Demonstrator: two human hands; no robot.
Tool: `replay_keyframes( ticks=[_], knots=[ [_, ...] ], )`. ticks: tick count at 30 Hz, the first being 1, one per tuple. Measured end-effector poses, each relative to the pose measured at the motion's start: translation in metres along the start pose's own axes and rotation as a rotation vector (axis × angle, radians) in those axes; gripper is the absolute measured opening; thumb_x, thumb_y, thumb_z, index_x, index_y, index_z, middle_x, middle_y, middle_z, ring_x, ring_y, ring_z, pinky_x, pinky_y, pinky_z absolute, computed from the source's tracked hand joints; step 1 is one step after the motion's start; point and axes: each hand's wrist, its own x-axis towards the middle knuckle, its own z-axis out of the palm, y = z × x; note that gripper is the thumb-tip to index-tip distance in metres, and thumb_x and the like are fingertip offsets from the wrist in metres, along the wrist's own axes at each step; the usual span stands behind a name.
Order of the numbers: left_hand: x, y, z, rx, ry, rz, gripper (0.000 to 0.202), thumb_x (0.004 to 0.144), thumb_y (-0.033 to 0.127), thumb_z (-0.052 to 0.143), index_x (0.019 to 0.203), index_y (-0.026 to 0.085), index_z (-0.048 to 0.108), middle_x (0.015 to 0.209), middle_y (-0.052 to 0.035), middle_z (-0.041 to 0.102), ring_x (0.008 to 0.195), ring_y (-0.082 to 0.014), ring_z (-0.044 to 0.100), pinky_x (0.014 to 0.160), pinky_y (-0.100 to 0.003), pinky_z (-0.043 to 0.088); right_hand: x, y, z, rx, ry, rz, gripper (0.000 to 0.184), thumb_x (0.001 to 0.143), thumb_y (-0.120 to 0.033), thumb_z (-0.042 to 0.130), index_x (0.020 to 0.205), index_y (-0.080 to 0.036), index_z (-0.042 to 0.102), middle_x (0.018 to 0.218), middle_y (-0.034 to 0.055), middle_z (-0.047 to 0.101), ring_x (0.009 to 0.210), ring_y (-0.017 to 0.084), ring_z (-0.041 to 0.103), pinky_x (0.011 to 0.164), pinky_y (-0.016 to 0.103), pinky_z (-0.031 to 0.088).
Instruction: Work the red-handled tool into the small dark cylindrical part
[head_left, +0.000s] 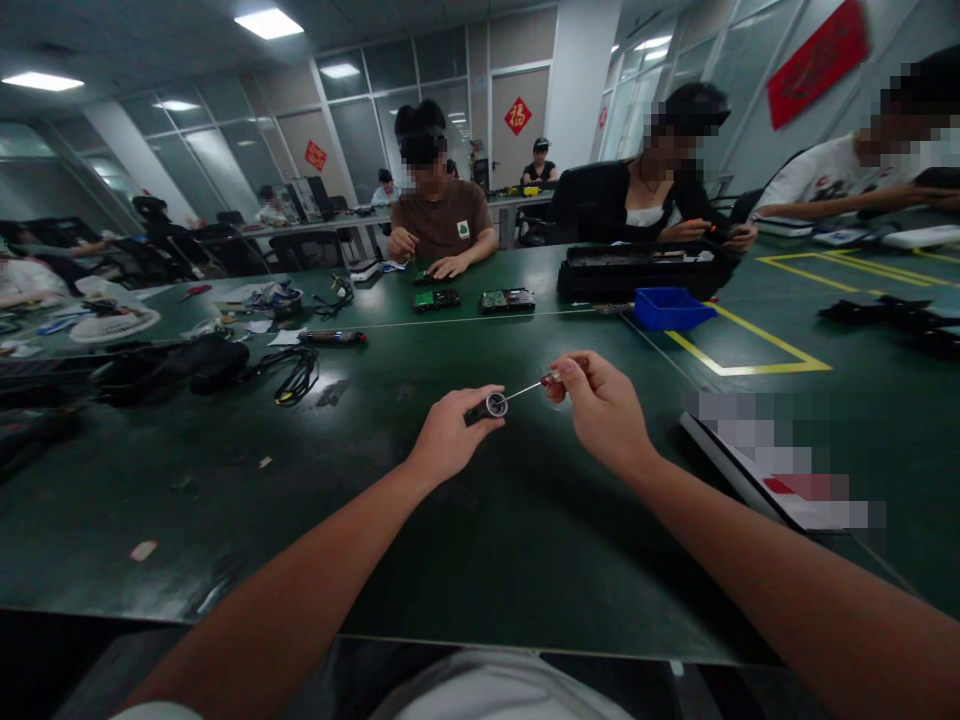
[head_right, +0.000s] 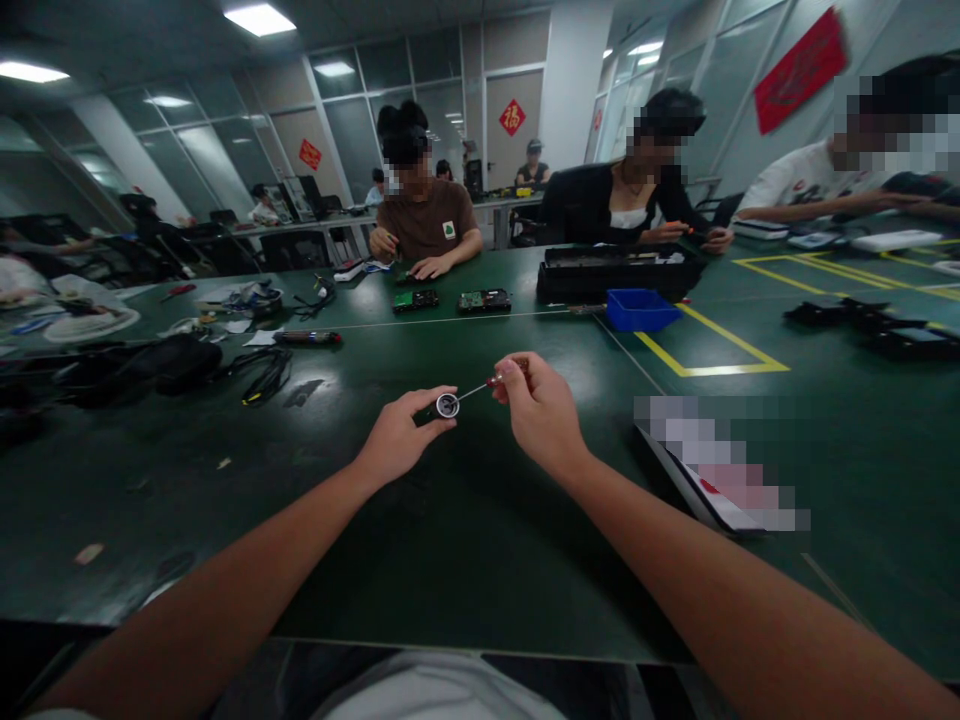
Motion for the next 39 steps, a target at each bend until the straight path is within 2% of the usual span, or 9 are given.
replay_keyframes(
  ticks=[6, 14, 19, 23, 25, 30, 33, 36, 39],
  knots=[
    [0.0, 0.0, -0.001, 0.035, -0.017, 0.009, 0.043, 0.085, 0.022, 0.072, 0.126, 0.028, 0.065, 0.124, -0.0044, 0.069, 0.116, -0.0236, 0.061, 0.103, -0.043, 0.044, -0.001, -0.007, -0.005, -0.222, -0.008, -0.057, 0.033, 0.088, -0.051, 0.062, 0.071, -0.022, 0.064, 0.057, -0.0006, 0.063, 0.052, 0.015, 0.055, 0.055, 0.031, 0.037],
    [0.0, -0.002, 0.0, 0.02, -0.018, 0.002, 0.044, 0.084, 0.021, 0.072, 0.126, 0.028, 0.066, 0.123, -0.0042, 0.069, 0.115, -0.0235, 0.061, 0.103, -0.043, 0.044, -0.002, -0.001, -0.004, -0.109, -0.146, -0.142, 0.012, 0.094, -0.026, 0.049, 0.098, -0.023, 0.059, 0.084, 0.003, 0.07, 0.076, 0.02, 0.067, 0.069, 0.033, 0.046],
    [0.0, 0.002, 0.001, 0.029, -0.044, -0.003, 0.041, 0.084, 0.022, 0.072, 0.124, 0.028, 0.067, 0.12, -0.0042, 0.07, 0.112, -0.0242, 0.062, 0.101, -0.043, 0.045, -0.003, -0.003, -0.005, -0.225, -0.111, -0.145, 0.025, 0.098, -0.04, 0.046, 0.085, -0.024, 0.061, 0.064, -0.0006, 0.061, 0.056, 0.016, 0.055, 0.056, 0.031, 0.035],
    [0.0, 0.002, 0.001, 0.022, -0.039, -0.008, 0.042, 0.084, 0.022, 0.072, 0.125, 0.027, 0.066, 0.121, -0.0044, 0.07, 0.112, -0.0237, 0.062, 0.102, -0.042, 0.044, -0.004, -0.002, -0.003, -0.139, -0.077, -0.126, 0.018, 0.098, -0.037, 0.048, 0.098, -0.023, 0.059, 0.077, 0.0015, 0.067, 0.064, 0.017, 0.058, 0.061, 0.032, 0.039],
    [0.0, 0.001, 0.0, 0.029, -0.027, -0.018, 0.043, 0.084, 0.022, 0.072, 0.126, 0.027, 0.066, 0.121, -0.0045, 0.07, 0.112, -0.0238, 0.062, 0.101, -0.042, 0.044, -0.004, -0.001, -0.001, -0.053, -0.071, -0.093, 0.016, 0.096, -0.035, 0.051, 0.102, -0.023, 0.059, 0.084, 0.0033, 0.069, 0.071, 0.018, 0.061, 0.065, 0.033, 0.043],
    [0.001, 0.002, -0.002, 0.03, -0.01, -0.011, 0.043, 0.084, 0.021, 0.072, 0.127, 0.026, 0.065, 0.122, -0.0052, 0.07, 0.114, -0.024, 0.061, 0.102, -0.043, 0.044, 0.002, 0.005, 0.002, 0.138, -0.047, 0.026, 0.024, 0.094, -0.044, 0.053, 0.092, -0.022, 0.063, 0.078, 0.0031, 0.066, 0.071, 0.019, 0.061, 0.068, 0.035, 0.047],
    [0.001, 0.006, -0.004, 0.05, -0.027, 0.064, 0.041, 0.086, 0.022, 0.07, 0.127, 0.027, 0.064, 0.127, -0.0051, 0.068, 0.12, -0.024, 0.058, 0.111, -0.049, 0.036, 0.01, 0.016, 0.003, 0.386, -0.032, 0.242, 0.027, 0.09, -0.049, 0.057, 0.082, -0.023, 0.061, 0.071, 0.0017, 0.061, 0.063, 0.017, 0.057, 0.067, 0.036, 0.05],
    [0.001, 0.009, -0.003, 0.106, -0.058, 0.09, 0.039, 0.089, 0.024, 0.068, 0.127, 0.031, 0.063, 0.131, -0.0035, 0.066, 0.124, -0.0248, 0.056, 0.117, -0.057, 0.022, 0.017, 0.025, 0.003, 0.589, -0.159, 0.496, 0.03, 0.086, -0.05, 0.06, 0.072, -0.024, 0.056, 0.057, -0.0025, 0.047, 0.054, 0.016, 0.049, 0.07, 0.04, 0.054],
    [0.001, 0.008, -0.002, 0.114, -0.085, 0.072, 0.041, 0.089, 0.025, 0.067, 0.129, 0.031, 0.062, 0.131, -0.0033, 0.066, 0.124, -0.0254, 0.056, 0.117, -0.058, 0.022, 0.017, 0.027, 0.004, 0.567, -0.047, 0.424, 0.029, 0.085, -0.05, 0.063, 0.076, -0.024, 0.058, 0.062, -0.0012, 0.053, 0.056, 0.016, 0.05, 0.068, 0.037, 0.053]
  ],
)
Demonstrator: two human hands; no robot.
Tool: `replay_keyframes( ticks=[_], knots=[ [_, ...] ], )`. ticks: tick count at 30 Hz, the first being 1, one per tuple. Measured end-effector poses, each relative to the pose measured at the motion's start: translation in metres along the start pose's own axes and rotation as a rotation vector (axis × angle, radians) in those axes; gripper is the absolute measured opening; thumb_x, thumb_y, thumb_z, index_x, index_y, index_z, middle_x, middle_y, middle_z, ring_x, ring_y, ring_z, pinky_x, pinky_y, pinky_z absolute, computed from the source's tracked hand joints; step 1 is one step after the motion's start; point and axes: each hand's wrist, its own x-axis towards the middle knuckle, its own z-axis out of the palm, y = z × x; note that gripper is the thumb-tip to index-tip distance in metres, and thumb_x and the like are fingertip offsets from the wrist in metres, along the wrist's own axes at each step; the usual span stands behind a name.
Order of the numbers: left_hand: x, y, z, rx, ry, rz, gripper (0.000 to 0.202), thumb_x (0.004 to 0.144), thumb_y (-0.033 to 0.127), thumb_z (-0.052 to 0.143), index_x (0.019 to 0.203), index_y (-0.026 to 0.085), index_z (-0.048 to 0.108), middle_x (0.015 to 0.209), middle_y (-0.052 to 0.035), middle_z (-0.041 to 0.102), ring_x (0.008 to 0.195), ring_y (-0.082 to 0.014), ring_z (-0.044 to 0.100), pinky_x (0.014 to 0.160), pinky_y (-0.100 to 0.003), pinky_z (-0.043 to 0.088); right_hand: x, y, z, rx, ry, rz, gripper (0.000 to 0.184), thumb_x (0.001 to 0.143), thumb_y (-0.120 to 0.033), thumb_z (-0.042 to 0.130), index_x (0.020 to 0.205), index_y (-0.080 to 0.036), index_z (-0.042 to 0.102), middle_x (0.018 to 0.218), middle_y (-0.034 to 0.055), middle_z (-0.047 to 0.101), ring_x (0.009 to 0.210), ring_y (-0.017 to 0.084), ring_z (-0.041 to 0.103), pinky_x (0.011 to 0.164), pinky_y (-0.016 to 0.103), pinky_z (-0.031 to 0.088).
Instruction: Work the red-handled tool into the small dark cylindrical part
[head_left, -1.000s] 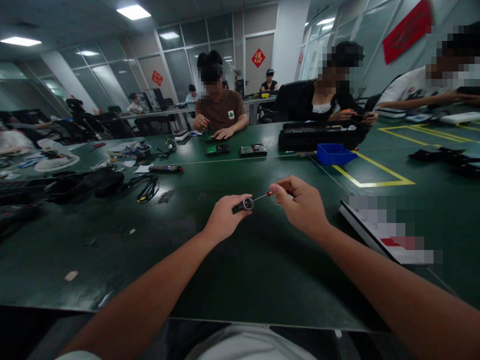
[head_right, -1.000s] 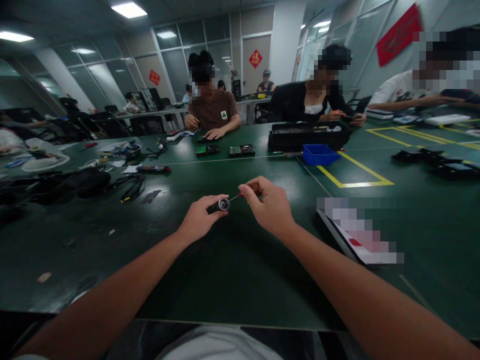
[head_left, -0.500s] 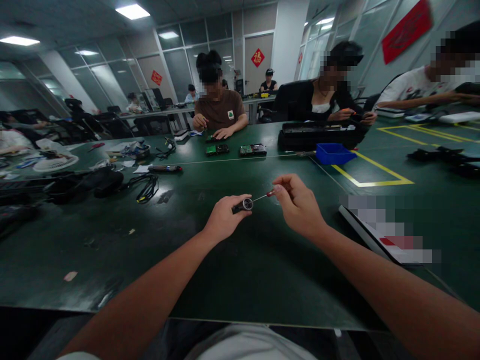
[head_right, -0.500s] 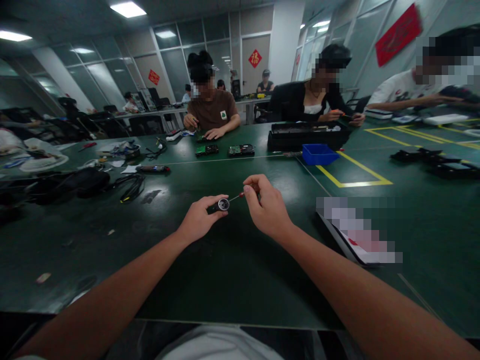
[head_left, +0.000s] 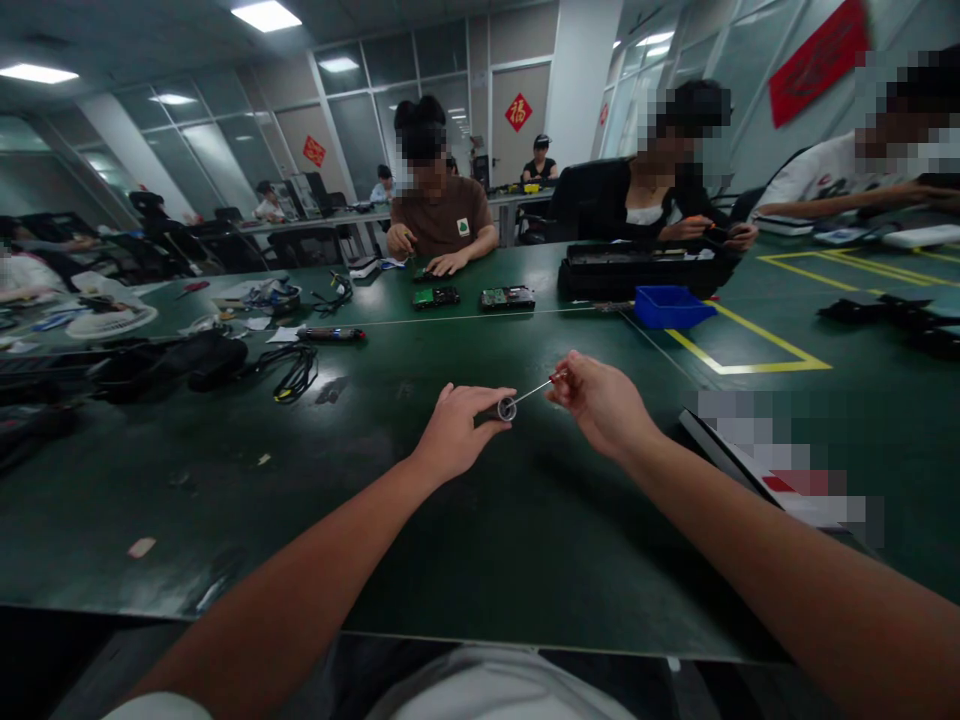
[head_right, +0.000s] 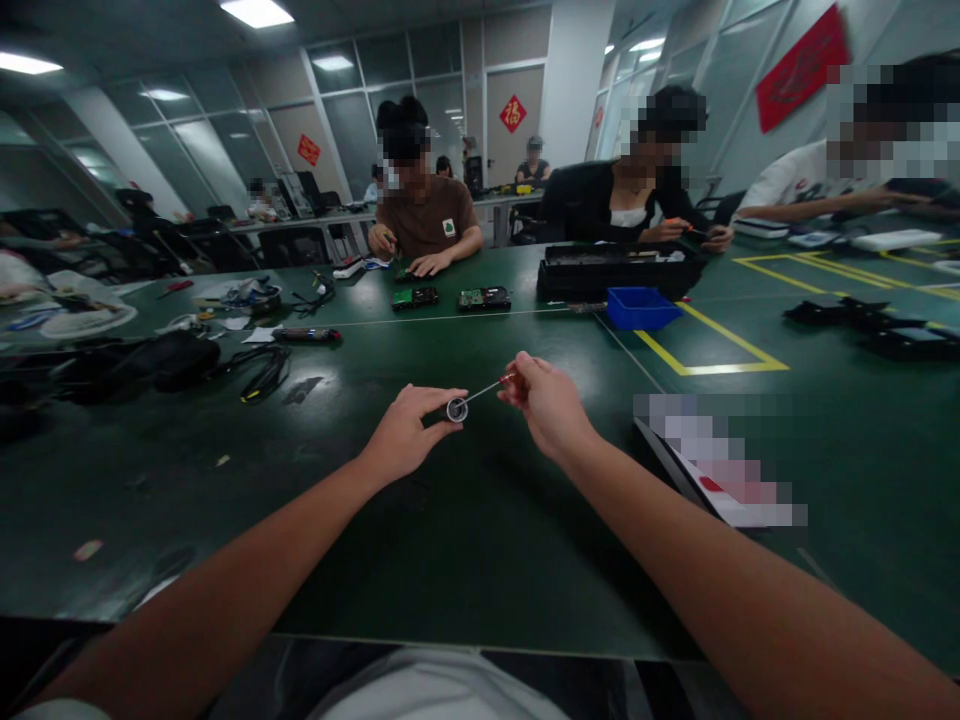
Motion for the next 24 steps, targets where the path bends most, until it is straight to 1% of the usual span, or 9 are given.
replay_keyframes(
  ticks=[2, 4, 7, 10, 13, 17, 20, 22, 24],
  knots=[
    [0.0, -0.002, 0.0, -0.01, 0.0, -0.011, 0.041, 0.088, 0.026, 0.068, 0.129, 0.03, 0.063, 0.129, -0.0038, 0.067, 0.121, -0.0257, 0.057, 0.114, -0.056, 0.028, -0.002, 0.0, 0.001, -0.083, 0.048, -0.124, 0.028, 0.087, -0.05, 0.062, 0.079, -0.023, 0.06, 0.068, 0.0001, 0.058, 0.06, 0.015, 0.053, 0.065, 0.034, 0.051],
    [-0.001, -0.003, 0.0, -0.014, 0.017, -0.021, 0.042, 0.088, 0.027, 0.068, 0.13, 0.03, 0.062, 0.128, -0.0041, 0.067, 0.117, -0.0258, 0.058, 0.11, -0.053, 0.034, -0.006, -0.001, 0.001, -0.183, 0.068, -0.225, 0.028, 0.09, -0.049, 0.059, 0.081, -0.023, 0.061, 0.071, 0.0004, 0.061, 0.062, 0.015, 0.056, 0.062, 0.031, 0.047],
    [-0.001, -0.003, -0.001, -0.012, 0.035, -0.028, 0.043, 0.088, 0.028, 0.068, 0.13, 0.029, 0.062, 0.125, -0.004, 0.068, 0.111, -0.0254, 0.059, 0.106, -0.049, 0.038, -0.009, -0.002, 0.002, -0.295, 0.056, -0.306, 0.027, 0.094, -0.046, 0.054, 0.084, -0.022, 0.062, 0.07, 0.0002, 0.062, 0.064, 0.015, 0.057, 0.061, 0.031, 0.045],
    [-0.001, -0.002, -0.001, -0.018, 0.022, -0.032, 0.042, 0.088, 0.028, 0.068, 0.13, 0.029, 0.063, 0.123, -0.0042, 0.069, 0.11, -0.0254, 0.059, 0.104, -0.048, 0.039, -0.011, -0.003, 0.003, -0.365, 0.052, -0.335, 0.027, 0.096, -0.044, 0.051, 0.085, -0.022, 0.062, 0.072, 0.0009, 0.064, 0.065, 0.016, 0.059, 0.062, 0.031, 0.046],
    [-0.001, -0.001, -0.001, -0.014, 0.015, -0.038, 0.043, 0.088, 0.029, 0.068, 0.13, 0.03, 0.063, 0.121, -0.0042, 0.069, 0.109, -0.0257, 0.059, 0.105, -0.049, 0.038, -0.015, -0.006, 0.004, -0.418, 0.055, -0.366, 0.026, 0.097, -0.043, 0.05, 0.087, -0.022, 0.062, 0.073, 0.0014, 0.064, 0.066, 0.016, 0.059, 0.064, 0.032, 0.046],
    [-0.001, -0.002, -0.001, -0.004, 0.029, -0.053, 0.043, 0.087, 0.029, 0.069, 0.129, 0.029, 0.063, 0.118, -0.0042, 0.07, 0.106, -0.0256, 0.059, 0.106, -0.05, 0.038, -0.02, -0.012, 0.005, -0.498, 0.008, -0.412, 0.026, 0.097, -0.043, 0.05, 0.087, -0.022, 0.062, 0.07, 0.0007, 0.062, 0.065, 0.017, 0.058, 0.063, 0.033, 0.045],
    [-0.002, -0.004, 0.0, 0.001, 0.033, -0.048, 0.043, 0.087, 0.029, 0.069, 0.129, 0.03, 0.064, 0.117, -0.0037, 0.07, 0.104, -0.0253, 0.06, 0.104, -0.049, 0.039, -0.022, -0.014, 0.005, -0.506, -0.022, -0.407, 0.022, 0.096, -0.039, 0.05, 0.089, -0.022, 0.062, 0.067, -0.0008, 0.059, 0.062, 0.016, 0.055, 0.061, 0.033, 0.043],
    [-0.002, -0.005, 0.001, 0.005, 0.035, -0.04, 0.043, 0.087, 0.029, 0.069, 0.13, 0.031, 0.063, 0.118, -0.0034, 0.07, 0.104, -0.0253, 0.059, 0.105, -0.049, 0.038, -0.023, -0.015, 0.005, -0.481, -0.031, -0.404, 0.016, 0.096, -0.034, 0.049, 0.092, -0.023, 0.06, 0.07, -0.0009, 0.059, 0.064, 0.017, 0.055, 0.062, 0.033, 0.043],
    [-0.002, -0.005, 0.001, 0.009, 0.032, -0.042, 0.043, 0.087, 0.029, 0.069, 0.129, 0.031, 0.063, 0.119, -0.0034, 0.07, 0.106, -0.0255, 0.059, 0.106, -0.05, 0.037, -0.023, -0.014, 0.005, -0.486, -0.063, -0.41, 0.016, 0.096, -0.034, 0.048, 0.091, -0.024, 0.059, 0.071, -0.0013, 0.058, 0.066, 0.017, 0.055, 0.064, 0.033, 0.043]
  ],
)
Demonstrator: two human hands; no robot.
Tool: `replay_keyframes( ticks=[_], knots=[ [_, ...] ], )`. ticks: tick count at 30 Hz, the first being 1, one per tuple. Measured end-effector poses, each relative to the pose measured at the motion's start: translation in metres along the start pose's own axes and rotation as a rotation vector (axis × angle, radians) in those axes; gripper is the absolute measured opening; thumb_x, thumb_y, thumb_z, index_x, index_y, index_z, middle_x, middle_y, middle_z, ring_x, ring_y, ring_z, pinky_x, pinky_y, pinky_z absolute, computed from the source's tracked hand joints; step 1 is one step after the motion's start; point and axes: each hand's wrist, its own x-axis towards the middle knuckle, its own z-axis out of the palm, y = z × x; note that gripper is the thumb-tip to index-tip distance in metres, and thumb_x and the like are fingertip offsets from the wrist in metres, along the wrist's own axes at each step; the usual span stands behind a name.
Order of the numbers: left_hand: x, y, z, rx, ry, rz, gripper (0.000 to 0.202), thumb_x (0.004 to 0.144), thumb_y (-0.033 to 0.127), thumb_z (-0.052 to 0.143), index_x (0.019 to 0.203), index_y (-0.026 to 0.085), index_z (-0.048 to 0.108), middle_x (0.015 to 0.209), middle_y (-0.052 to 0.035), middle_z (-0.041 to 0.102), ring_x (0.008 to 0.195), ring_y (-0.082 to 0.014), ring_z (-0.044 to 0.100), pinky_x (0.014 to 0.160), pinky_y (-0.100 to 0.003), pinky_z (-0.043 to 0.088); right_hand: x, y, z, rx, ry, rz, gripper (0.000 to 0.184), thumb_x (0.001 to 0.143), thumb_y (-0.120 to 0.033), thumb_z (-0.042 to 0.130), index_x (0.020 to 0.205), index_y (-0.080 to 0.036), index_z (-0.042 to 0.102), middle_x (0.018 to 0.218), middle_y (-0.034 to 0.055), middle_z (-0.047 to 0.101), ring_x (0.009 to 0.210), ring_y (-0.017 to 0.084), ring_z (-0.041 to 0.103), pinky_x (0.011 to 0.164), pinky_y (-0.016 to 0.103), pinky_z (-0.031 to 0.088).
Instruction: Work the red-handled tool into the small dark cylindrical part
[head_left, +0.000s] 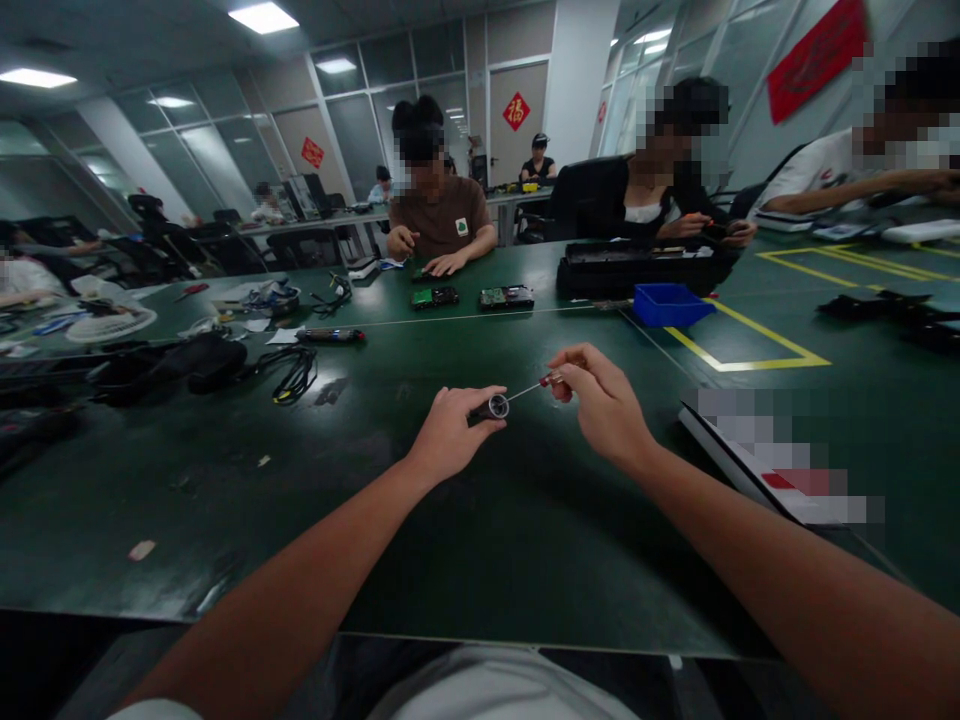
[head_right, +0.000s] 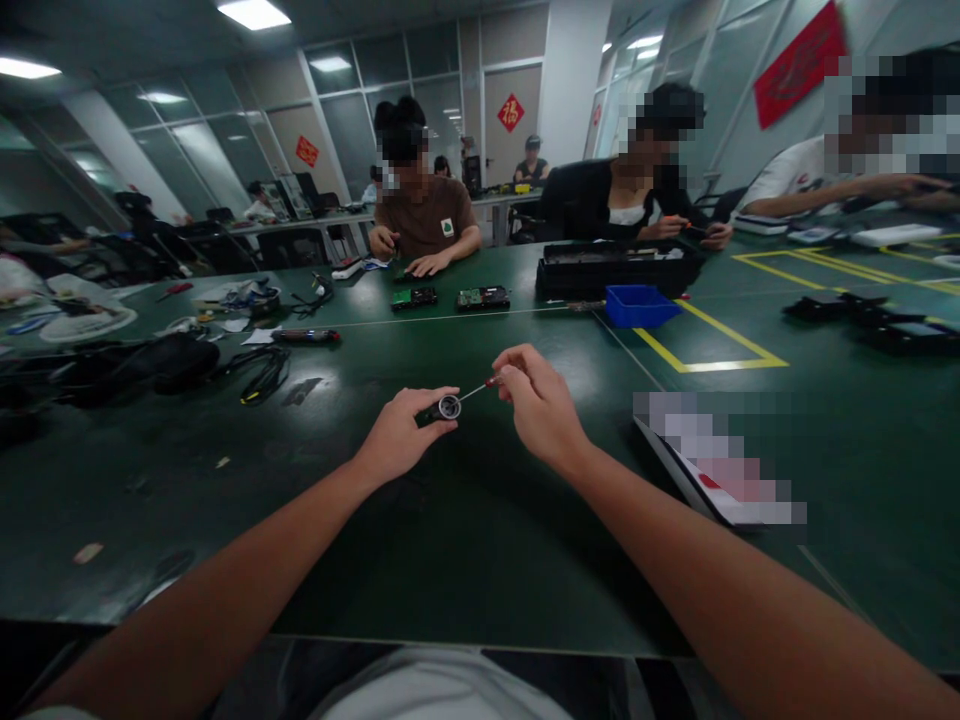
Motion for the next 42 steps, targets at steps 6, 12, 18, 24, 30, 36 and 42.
replay_keyframes(
  ticks=[6, 12, 18, 24, 30, 36, 42],
  knots=[
    [0.001, 0.002, -0.001, 0.004, -0.025, -0.012, 0.042, 0.087, 0.029, 0.069, 0.129, 0.03, 0.064, 0.116, -0.0038, 0.071, 0.105, -0.0258, 0.059, 0.105, -0.05, 0.038, 0.0, 0.002, 0.002, -0.022, 0.02, 0.019, 0.022, 0.098, -0.04, 0.047, 0.091, -0.023, 0.06, 0.075, -0.0001, 0.061, 0.066, 0.016, 0.057, 0.064, 0.032, 0.045],
    [0.001, 0.003, -0.004, -0.026, 0.019, -0.011, 0.044, 0.087, 0.029, 0.069, 0.13, 0.029, 0.062, 0.12, -0.0044, 0.07, 0.105, -0.0252, 0.06, 0.098, -0.046, 0.043, 0.008, 0.017, 0.007, 0.37, 0.078, 0.186, 0.022, 0.089, -0.044, 0.063, 0.089, -0.022, 0.064, 0.081, 0.0017, 0.065, 0.072, 0.016, 0.061, 0.072, 0.034, 0.05],
    [0.003, 0.004, -0.007, -0.033, 0.039, 0.036, 0.045, 0.087, 0.025, 0.069, 0.131, 0.03, 0.062, 0.127, -0.0038, 0.068, 0.112, -0.0241, 0.059, 0.107, -0.049, 0.037, 0.016, 0.019, 0.005, 0.786, 0.043, 0.665, 0.026, 0.092, -0.029, 0.058, 0.069, -0.019, 0.062, 0.06, -0.0008, 0.054, 0.054, 0.011, 0.049, 0.071, 0.032, 0.055],
    [0.002, 0.002, -0.006, -0.015, 0.013, 0.025, 0.046, 0.087, 0.025, 0.069, 0.132, 0.031, 0.061, 0.124, -0.0031, 0.068, 0.11, -0.0242, 0.059, 0.109, -0.053, 0.035, 0.013, 0.017, 0.006, 0.72, 0.129, 0.502, 0.02, 0.091, -0.032, 0.061, 0.075, -0.02, 0.064, 0.064, -0.0011, 0.056, 0.058, 0.013, 0.052, 0.07, 0.03, 0.053],
    [0.002, 0.001, -0.005, -0.019, 0.014, 0.032, 0.045, 0.088, 0.023, 0.069, 0.131, 0.031, 0.061, 0.127, -0.0029, 0.067, 0.115, -0.0242, 0.058, 0.113, -0.056, 0.029, 0.01, 0.024, 0.006, 0.435, 0.14, 0.213, 0.021, 0.092, -0.041, 0.06, 0.084, -0.022, 0.064, 0.075, 0.0001, 0.063, 0.067, 0.014, 0.059, 0.065, 0.03, 0.049],
    [0.003, 0.002, -0.005, -0.031, 0.025, 0.021, 0.045, 0.086, 0.024, 0.072, 0.13, 0.031, 0.062, 0.124, -0.0029, 0.069, 0.113, -0.024, 0.058, 0.112, -0.054, 0.03, 0.005, 0.019, 0.006, 0.239, 0.12, 0.062, 0.022, 0.096, -0.042, 0.055, 0.089, -0.022, 0.063, 0.077, 0.0009, 0.066, 0.068, 0.015, 0.062, 0.066, 0.032, 0.049],
    [0.002, 0.001, -0.004, -0.003, 0.033, 0.003, 0.046, 0.086, 0.026, 0.071, 0.13, 0.032, 0.062, 0.121, -0.0018, 0.07, 0.107, -0.0237, 0.059, 0.106, -0.05, 0.036, 0.0, -0.003, 0.003, -0.004, 0.085, -0.017, 0.024, 0.095, -0.042, 0.055, 0.088, -0.021, 0.062, 0.073, 0.0016, 0.068, 0.066, 0.016, 0.064, 0.064, 0.032, 0.049]
  ],
)
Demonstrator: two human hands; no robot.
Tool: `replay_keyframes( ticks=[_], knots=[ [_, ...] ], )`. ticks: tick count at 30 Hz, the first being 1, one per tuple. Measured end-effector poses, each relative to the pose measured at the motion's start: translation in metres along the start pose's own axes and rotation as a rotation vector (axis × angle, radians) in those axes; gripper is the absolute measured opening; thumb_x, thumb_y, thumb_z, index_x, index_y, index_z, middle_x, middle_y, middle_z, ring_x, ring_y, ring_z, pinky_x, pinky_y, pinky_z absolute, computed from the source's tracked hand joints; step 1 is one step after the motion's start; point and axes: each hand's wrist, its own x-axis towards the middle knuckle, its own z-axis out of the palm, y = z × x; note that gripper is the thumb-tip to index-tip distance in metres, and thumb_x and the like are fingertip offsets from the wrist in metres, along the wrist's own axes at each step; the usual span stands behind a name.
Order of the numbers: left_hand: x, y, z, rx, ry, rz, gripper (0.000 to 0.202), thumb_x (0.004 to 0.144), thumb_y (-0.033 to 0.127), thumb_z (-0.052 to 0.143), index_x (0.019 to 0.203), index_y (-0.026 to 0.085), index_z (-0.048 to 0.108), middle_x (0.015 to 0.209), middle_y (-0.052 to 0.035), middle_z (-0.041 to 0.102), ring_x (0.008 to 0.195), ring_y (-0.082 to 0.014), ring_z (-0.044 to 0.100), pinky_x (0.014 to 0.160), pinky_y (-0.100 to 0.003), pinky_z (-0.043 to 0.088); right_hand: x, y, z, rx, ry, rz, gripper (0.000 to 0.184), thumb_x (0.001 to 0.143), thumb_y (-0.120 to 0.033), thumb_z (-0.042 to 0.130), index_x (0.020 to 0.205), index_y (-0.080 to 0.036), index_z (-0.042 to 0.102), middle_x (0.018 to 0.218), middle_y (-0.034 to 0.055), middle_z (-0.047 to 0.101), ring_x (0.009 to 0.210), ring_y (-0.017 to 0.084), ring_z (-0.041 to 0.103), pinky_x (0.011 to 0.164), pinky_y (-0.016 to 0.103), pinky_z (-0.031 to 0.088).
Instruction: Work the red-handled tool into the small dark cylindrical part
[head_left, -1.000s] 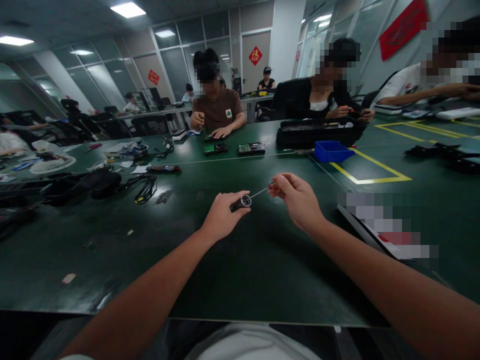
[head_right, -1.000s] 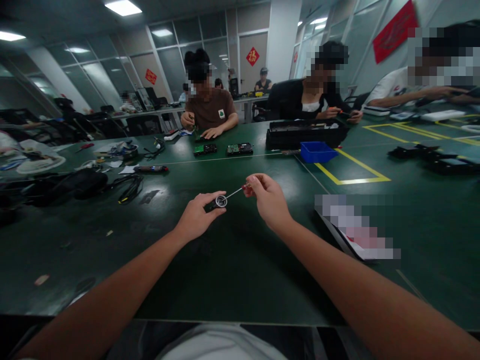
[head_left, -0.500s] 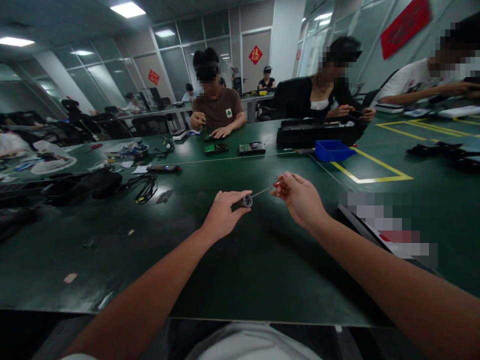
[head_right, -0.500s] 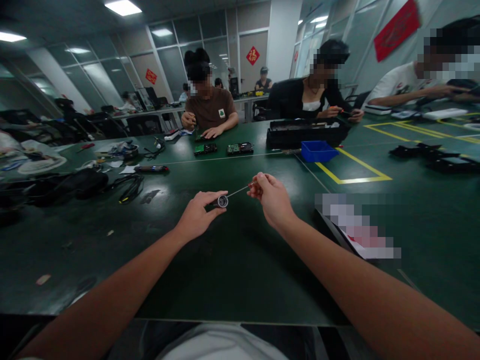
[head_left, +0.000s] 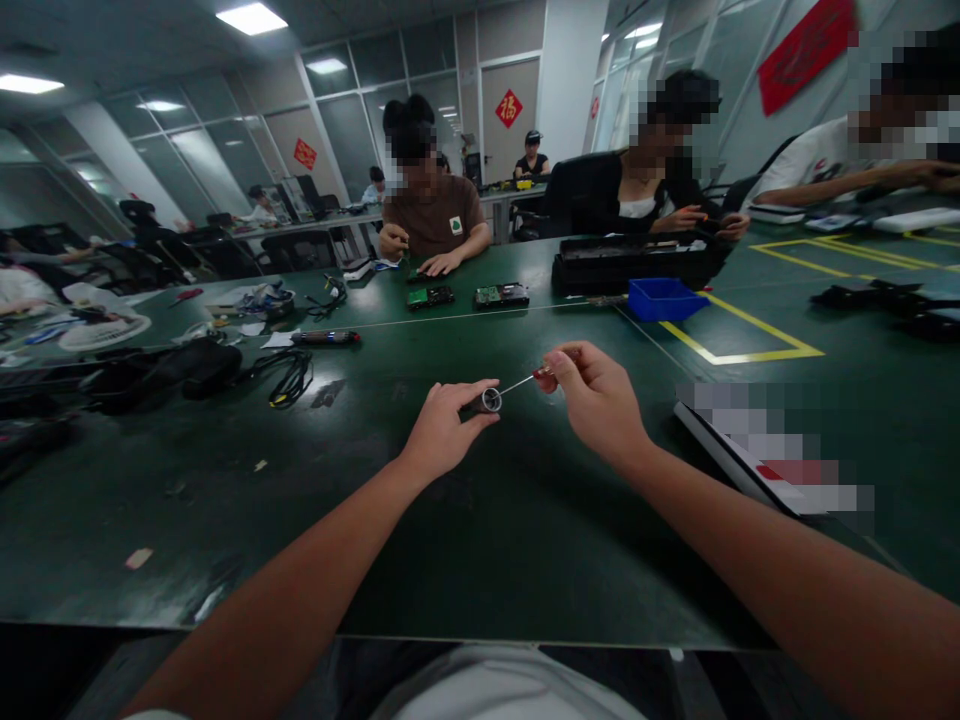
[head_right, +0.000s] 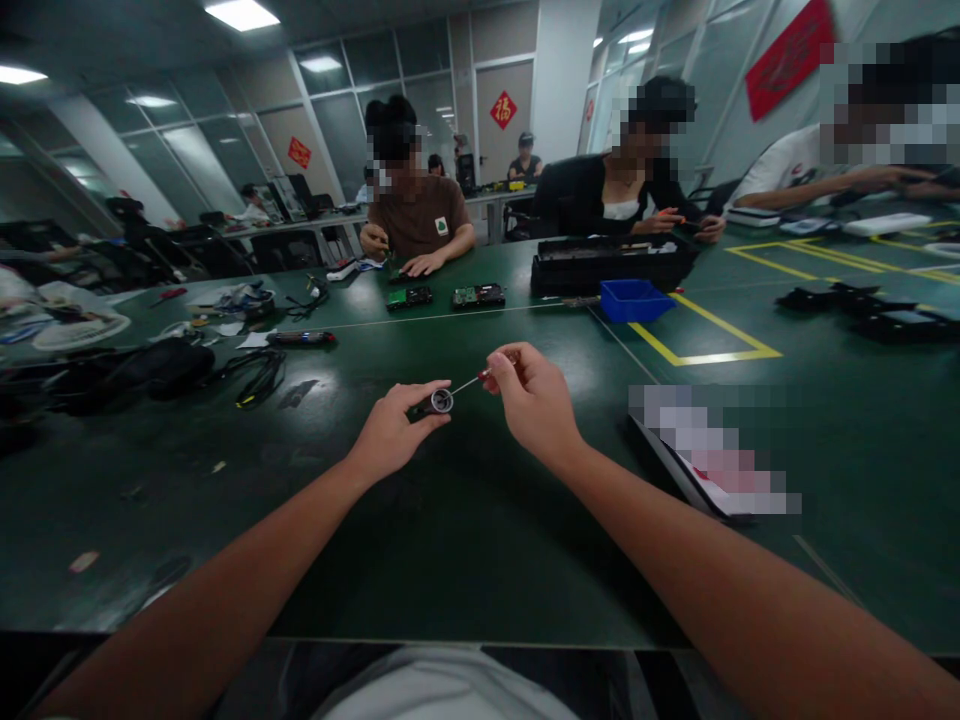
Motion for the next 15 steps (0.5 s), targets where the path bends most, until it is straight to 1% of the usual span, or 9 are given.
replay_keyframes(
  ticks=[3, 7, 8, 9, 12, 13, 15],
  knots=[
    [0.0004, -0.0005, 0.0009, 0.004, -0.009, -0.002, 0.045, 0.086, 0.026, 0.072, 0.13, 0.032, 0.063, 0.122, -0.0019, 0.07, 0.107, -0.024, 0.059, 0.105, -0.049, 0.038, -0.0005, -0.004, -0.0018, -0.126, -0.009, -0.013, 0.026, 0.092, -0.045, 0.059, 0.083, -0.021, 0.062, 0.067, 0.0008, 0.066, 0.061, 0.016, 0.062, 0.06, 0.031, 0.046],
    [0.0007, -0.0003, 0.0019, 0.002, -0.012, -0.004, 0.044, 0.086, 0.025, 0.072, 0.129, 0.031, 0.063, 0.122, -0.0021, 0.07, 0.108, -0.0241, 0.059, 0.106, -0.05, 0.037, -0.0018, -0.0007, -0.0026, -0.092, -0.049, -0.087, 0.013, 0.095, -0.033, 0.053, 0.097, -0.022, 0.06, 0.082, 0.0021, 0.069, 0.073, 0.018, 0.066, 0.067, 0.033, 0.049],
    [0.0007, -0.0001, 0.002, 0.002, -0.013, -0.005, 0.044, 0.086, 0.025, 0.072, 0.129, 0.031, 0.063, 0.122, -0.0021, 0.07, 0.108, -0.0241, 0.059, 0.106, -0.05, 0.037, -0.0024, 0.0, -0.0029, -0.092, -0.068, -0.099, 0.012, 0.095, -0.031, 0.051, 0.098, -0.022, 0.059, 0.082, 0.0015, 0.069, 0.073, 0.018, 0.066, 0.068, 0.033, 0.049],
    [0.0006, 0.0, 0.002, 0.003, -0.015, -0.006, 0.044, 0.086, 0.025, 0.072, 0.129, 0.031, 0.063, 0.121, -0.002, 0.07, 0.108, -0.0241, 0.059, 0.106, -0.05, 0.037, -0.0029, 0.0003, -0.0032, -0.11, -0.083, -0.108, 0.012, 0.096, -0.03, 0.05, 0.096, -0.023, 0.059, 0.079, 0.0006, 0.067, 0.071, 0.017, 0.064, 0.067, 0.033, 0.048],
    [0.0002, 0.0003, 0.0016, 0.011, -0.028, -0.014, 0.045, 0.085, 0.025, 0.072, 0.129, 0.031, 0.063, 0.12, -0.0016, 0.071, 0.107, -0.0242, 0.059, 0.106, -0.05, 0.037, -0.0037, 0.0004, -0.0034, -0.175, -0.085, -0.111, 0.021, 0.099, -0.037, 0.047, 0.09, -0.023, 0.059, 0.071, -0.0007, 0.062, 0.064, 0.016, 0.058, 0.063, 0.032, 0.044],
    [0.0001, 0.0004, 0.0014, 0.012, -0.032, -0.016, 0.045, 0.085, 0.025, 0.072, 0.129, 0.031, 0.063, 0.119, -0.0015, 0.071, 0.106, -0.0241, 0.059, 0.106, -0.05, 0.036, -0.0034, 0.0007, -0.0029, -0.161, -0.072, -0.099, 0.022, 0.099, -0.038, 0.047, 0.091, -0.023, 0.06, 0.072, -0.0003, 0.062, 0.065, 0.016, 0.058, 0.063, 0.032, 0.044],
    [0.0002, 0.0001, 0.0007, 0.005, -0.031, -0.017, 0.044, 0.086, 0.025, 0.071, 0.129, 0.031, 0.063, 0.119, -0.0015, 0.071, 0.106, -0.0239, 0.06, 0.106, -0.05, 0.037, -0.0018, 0.0025, -0.0008, -0.061, -0.045, -0.051, 0.018, 0.097, -0.037, 0.049, 0.095, -0.023, 0.06, 0.078, 0.0007, 0.064, 0.07, 0.017, 0.06, 0.066, 0.033, 0.046]
  ],
)
